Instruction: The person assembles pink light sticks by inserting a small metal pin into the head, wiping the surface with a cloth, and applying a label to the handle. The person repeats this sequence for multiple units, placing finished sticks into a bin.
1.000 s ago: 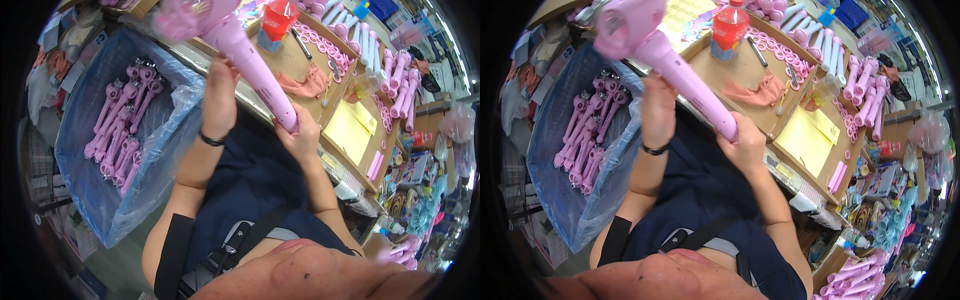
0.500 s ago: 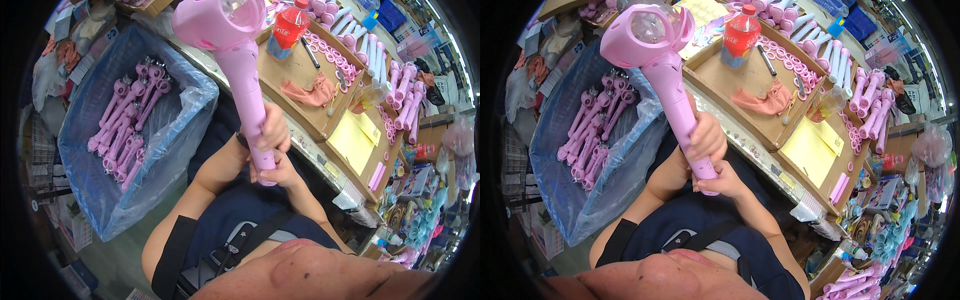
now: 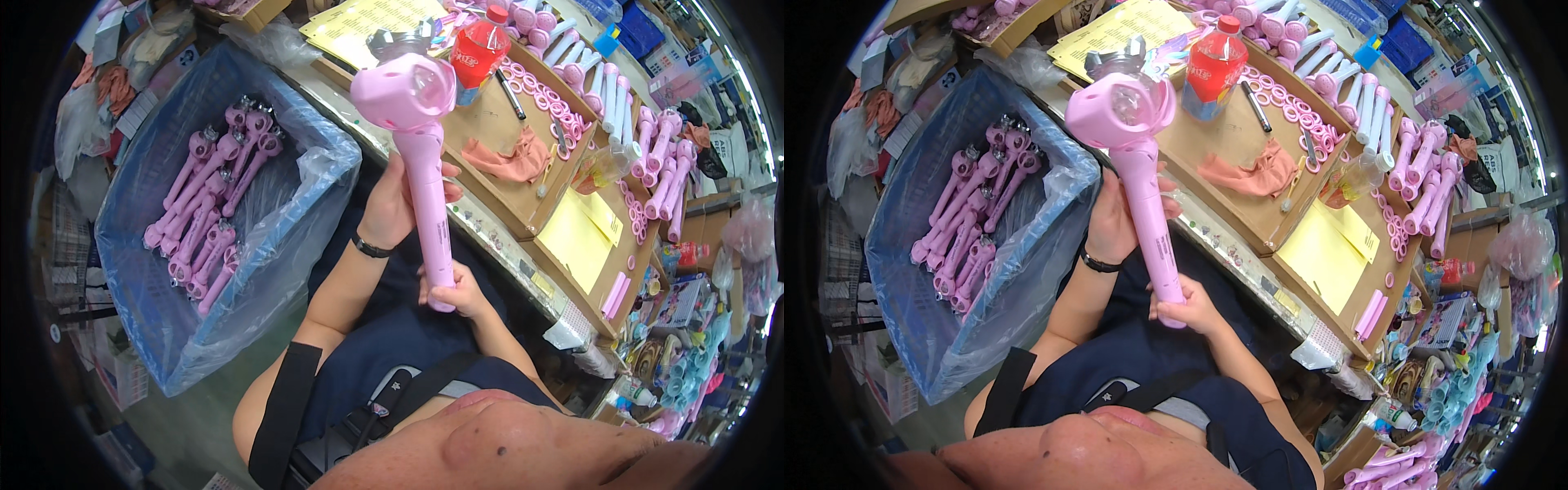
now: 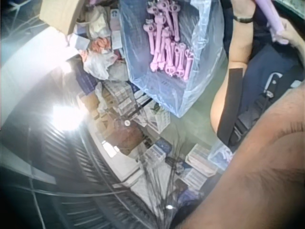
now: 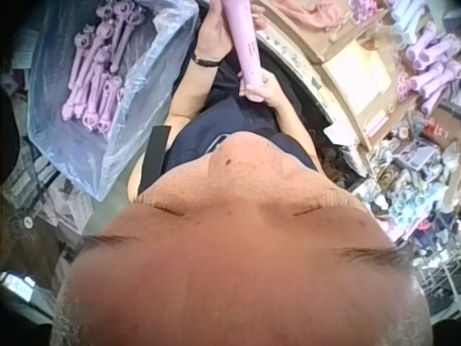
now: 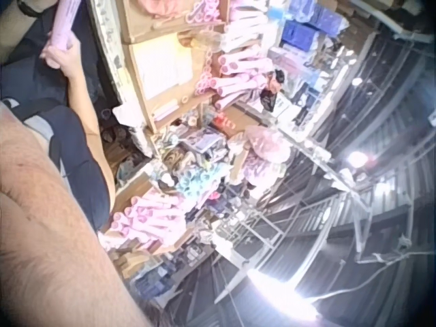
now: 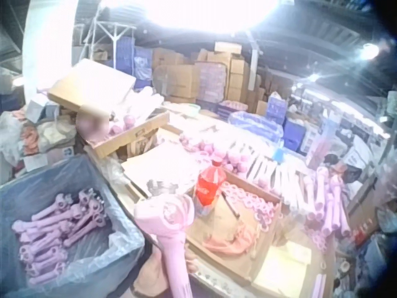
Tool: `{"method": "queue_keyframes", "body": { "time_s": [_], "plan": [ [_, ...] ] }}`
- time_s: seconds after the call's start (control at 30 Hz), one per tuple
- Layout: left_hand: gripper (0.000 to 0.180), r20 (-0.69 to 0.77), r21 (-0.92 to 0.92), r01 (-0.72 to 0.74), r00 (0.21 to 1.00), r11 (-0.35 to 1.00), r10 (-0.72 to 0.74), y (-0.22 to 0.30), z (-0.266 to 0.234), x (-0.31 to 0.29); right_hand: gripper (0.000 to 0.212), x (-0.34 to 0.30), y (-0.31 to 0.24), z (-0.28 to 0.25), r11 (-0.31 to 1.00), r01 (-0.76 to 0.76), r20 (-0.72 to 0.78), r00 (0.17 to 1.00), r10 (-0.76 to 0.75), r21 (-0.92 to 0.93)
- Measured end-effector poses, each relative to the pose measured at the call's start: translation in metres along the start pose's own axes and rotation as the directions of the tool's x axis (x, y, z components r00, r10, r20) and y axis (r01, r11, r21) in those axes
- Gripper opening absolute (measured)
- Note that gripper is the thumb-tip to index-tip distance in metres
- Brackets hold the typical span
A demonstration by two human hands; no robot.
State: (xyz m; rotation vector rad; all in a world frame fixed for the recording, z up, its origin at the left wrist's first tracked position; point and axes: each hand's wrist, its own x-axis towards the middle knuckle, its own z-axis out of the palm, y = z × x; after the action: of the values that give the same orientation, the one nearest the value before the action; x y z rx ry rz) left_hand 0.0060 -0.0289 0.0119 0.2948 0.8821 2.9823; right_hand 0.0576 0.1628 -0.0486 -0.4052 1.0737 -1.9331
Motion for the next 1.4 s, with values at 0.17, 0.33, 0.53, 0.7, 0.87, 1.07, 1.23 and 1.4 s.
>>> {"method": "queue_keyframes", "body": {
  "time_s": [0.17,0.33,0.53,0.7,0.87,1.07,1.23,1.4],
  "plan": [
    [0.071,-0.036,0.050,-0.026,0.999,0.998,0.028,0.002,0.000,0.005,0.045,-0.005,0.007,0.000,0.987,-0.138,0.095,0.987,0.130,0.087],
    [0.073,-0.166,0.220,-0.089,0.978,0.971,0.128,0.012,-0.001,0.013,0.048,-0.009,0.004,0.018,0.732,-0.224,-0.333,0.943,-0.005,-0.643],
    [0.075,-0.216,-0.072,-0.163,0.966,0.984,0.144,0.019,-0.022,0.019,0.057,-0.020,-0.023,0.034,0.614,-0.119,-0.212,0.974,-0.079,-0.780],
    [0.104,-0.100,-0.004,-0.035,0.994,0.999,0.034,0.046,-0.043,0.013,0.025,-0.066,-0.086,-0.015,0.263,-0.049,-0.184,0.835,-0.518,-0.963],
    [0.088,0.110,0.090,0.060,0.992,0.994,-0.070,0.057,-0.047,0.003,0.020,-0.142,-0.165,-0.108,0.025,-0.779,-0.534,0.405,-0.742,-0.626],
    [0.087,-0.014,0.020,0.116,0.993,0.993,-0.115,0.037,-0.038,-0.002,0.025,-0.179,-0.155,-0.150,0.165,-0.760,-0.775,0.629,-0.053,-0.628],
    [0.087,0.128,-0.228,0.348,0.937,0.909,-0.326,0.018,-0.035,0.002,0.020,-0.160,-0.163,-0.139,-0.068,-0.768,-0.765,0.640,-0.074,-0.637],
    [0.083,0.102,-0.180,0.329,0.943,0.927,-0.316,0.002,-0.020,0.005,0.009,-0.111,-0.172,-0.067,0.360,-0.366,-0.513,0.620,-0.593,-0.858]
  ]
}}
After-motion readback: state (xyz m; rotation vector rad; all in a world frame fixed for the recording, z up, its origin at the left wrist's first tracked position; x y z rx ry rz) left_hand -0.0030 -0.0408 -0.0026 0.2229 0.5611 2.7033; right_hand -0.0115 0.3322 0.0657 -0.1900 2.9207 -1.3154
